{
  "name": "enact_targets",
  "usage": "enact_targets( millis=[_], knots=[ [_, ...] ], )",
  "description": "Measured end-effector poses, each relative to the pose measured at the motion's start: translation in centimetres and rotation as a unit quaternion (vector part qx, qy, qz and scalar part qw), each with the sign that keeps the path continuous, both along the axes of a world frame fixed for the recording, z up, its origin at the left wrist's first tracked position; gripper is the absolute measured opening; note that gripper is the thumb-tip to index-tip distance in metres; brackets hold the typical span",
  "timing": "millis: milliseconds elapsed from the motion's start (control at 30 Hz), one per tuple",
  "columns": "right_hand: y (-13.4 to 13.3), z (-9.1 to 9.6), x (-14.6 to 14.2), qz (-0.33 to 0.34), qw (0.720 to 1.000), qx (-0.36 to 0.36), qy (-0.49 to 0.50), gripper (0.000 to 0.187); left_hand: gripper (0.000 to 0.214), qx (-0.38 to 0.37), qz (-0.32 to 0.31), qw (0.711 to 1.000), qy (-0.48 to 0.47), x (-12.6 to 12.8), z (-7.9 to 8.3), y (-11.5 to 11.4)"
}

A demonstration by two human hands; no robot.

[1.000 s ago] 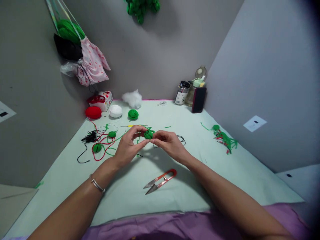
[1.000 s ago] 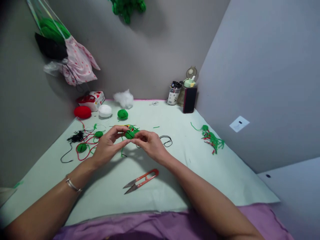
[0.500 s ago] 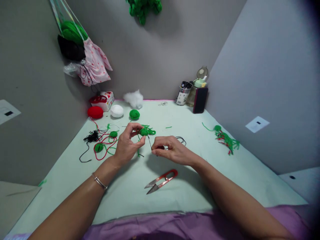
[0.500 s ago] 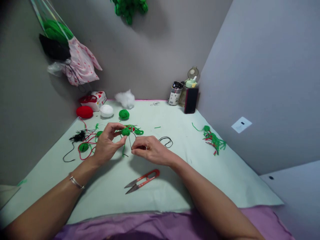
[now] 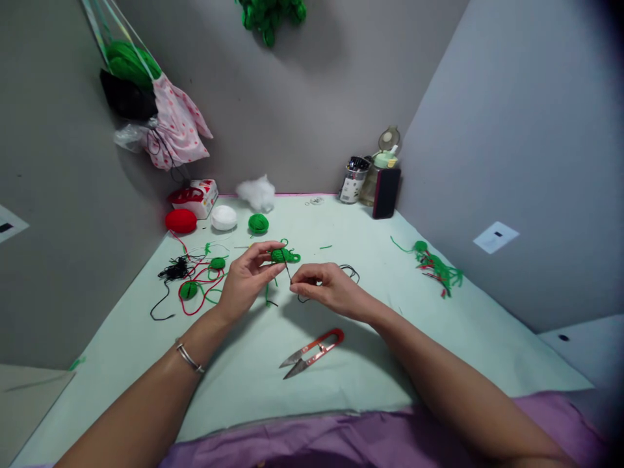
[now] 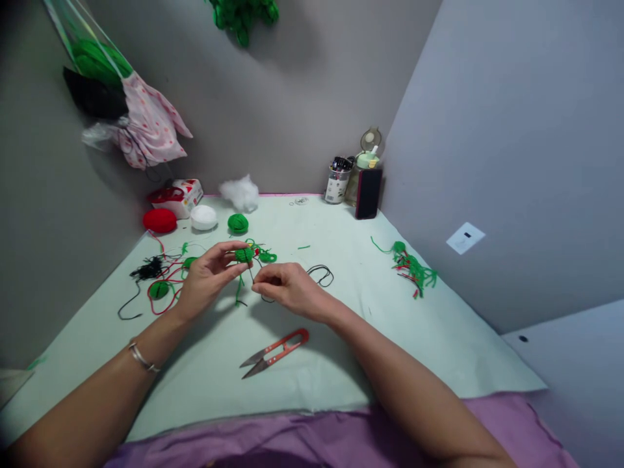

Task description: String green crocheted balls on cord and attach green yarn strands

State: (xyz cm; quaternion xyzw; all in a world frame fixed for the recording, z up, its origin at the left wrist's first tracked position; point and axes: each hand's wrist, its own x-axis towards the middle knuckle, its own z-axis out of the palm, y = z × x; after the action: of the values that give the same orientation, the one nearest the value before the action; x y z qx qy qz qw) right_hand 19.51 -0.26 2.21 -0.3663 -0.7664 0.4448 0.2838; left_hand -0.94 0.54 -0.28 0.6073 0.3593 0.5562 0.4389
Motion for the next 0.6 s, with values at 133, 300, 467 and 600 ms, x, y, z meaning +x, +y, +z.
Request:
enact_targets(
  millis=[133,300,467,600],
  knots=[
    [0.2,-0.2,-0.1,-0.021,1.000,-0.005,0.019,0.013,0.031,-0.021,-0.002,0.999,-0.036,0.0,0.1,0.1],
    [0.7,-0.6,0.0,-0.027,0.989,-0.056,0.135,0.021,0.032,-0.046,0.007,0.997,-0.066,-0.2,-0.4,0.6],
    [0.7,-0.5,-0.1,-0.064,0.979,-0.085,0.176,0.018,0.030,-0.091,-0.013,0.987,-0.132,-0.1,0.1,0.5],
    [0.5,0.0,-0.2,-0.090,0.969,-0.085,0.214,0.019,0.031,-0.111,-0.018,0.984,-0.136,0.1,0.7,0.2]
  ],
)
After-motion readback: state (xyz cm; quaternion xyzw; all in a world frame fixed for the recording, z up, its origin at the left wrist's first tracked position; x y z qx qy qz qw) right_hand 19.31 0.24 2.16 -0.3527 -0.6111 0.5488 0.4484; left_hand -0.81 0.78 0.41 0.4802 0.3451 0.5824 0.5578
